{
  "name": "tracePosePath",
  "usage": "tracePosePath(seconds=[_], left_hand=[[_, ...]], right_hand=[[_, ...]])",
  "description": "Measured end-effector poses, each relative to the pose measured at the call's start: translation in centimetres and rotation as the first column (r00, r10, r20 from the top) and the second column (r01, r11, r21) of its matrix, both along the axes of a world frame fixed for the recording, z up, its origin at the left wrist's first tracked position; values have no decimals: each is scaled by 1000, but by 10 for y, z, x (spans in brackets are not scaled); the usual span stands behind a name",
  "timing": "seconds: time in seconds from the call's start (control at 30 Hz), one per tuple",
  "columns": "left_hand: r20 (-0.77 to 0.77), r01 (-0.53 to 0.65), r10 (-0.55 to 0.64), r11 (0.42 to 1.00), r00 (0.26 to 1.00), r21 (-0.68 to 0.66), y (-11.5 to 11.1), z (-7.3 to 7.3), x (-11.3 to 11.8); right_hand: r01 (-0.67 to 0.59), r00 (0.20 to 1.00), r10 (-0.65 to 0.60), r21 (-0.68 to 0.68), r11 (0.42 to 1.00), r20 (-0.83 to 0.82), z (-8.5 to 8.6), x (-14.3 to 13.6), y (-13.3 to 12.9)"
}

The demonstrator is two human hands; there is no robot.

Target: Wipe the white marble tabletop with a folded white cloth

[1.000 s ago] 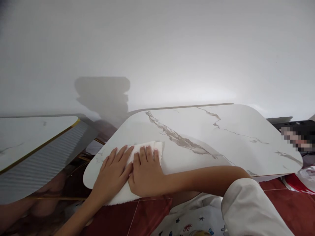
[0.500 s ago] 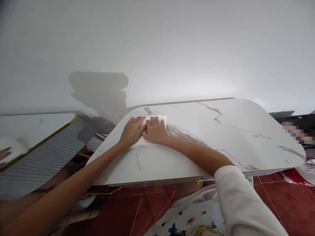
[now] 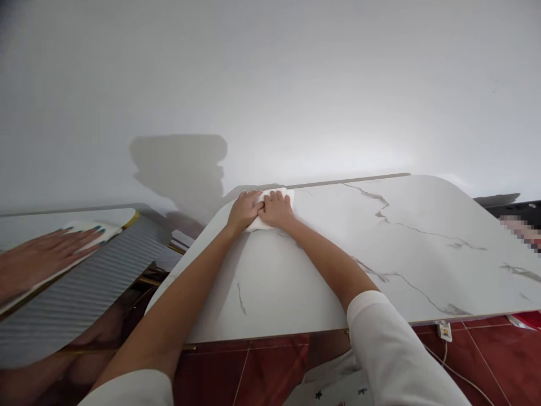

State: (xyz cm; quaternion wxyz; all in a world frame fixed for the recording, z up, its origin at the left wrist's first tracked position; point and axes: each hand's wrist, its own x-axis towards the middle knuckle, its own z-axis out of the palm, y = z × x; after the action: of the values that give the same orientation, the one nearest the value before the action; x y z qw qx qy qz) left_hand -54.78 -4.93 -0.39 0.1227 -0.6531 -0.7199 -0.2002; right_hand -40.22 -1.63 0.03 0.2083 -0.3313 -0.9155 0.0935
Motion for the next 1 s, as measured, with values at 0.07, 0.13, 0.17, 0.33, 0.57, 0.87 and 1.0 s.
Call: tracePosePath(seconds=[0.07, 0.13, 0.17, 0.33, 0.57, 0.87, 1.0], left_hand=[[-9, -33, 33, 999, 999, -8, 10, -1, 1], [-7, -64, 64, 998, 998, -26, 19, -2, 4], [-6, -74, 74, 997, 997, -35, 23, -2, 5], [-12, -56, 55, 996, 998, -67, 39, 0, 22], [29, -8, 11, 994, 1000, -106, 46, 4, 49], [-18, 139, -143, 980, 990, -145, 15, -1, 54], [-42, 150, -156, 982, 987, -114, -7, -2, 57]], right_hand=[[-5, 1000, 5, -5, 1000, 0, 0, -1, 10], [5, 1000, -5, -19, 1000, 1, -1, -1, 18], [14, 1000, -14, -22, 1000, 2, -1, 0, 22], [48, 999, -48, -23, 999, 9, -1, 14, 36], [111, 994, -110, -30, 993, 18, -2, 39, 37], [177, 980, -173, -28, 984, 96, 4, 63, -13], [193, 977, -190, -23, 981, 94, 5, 68, -38]])
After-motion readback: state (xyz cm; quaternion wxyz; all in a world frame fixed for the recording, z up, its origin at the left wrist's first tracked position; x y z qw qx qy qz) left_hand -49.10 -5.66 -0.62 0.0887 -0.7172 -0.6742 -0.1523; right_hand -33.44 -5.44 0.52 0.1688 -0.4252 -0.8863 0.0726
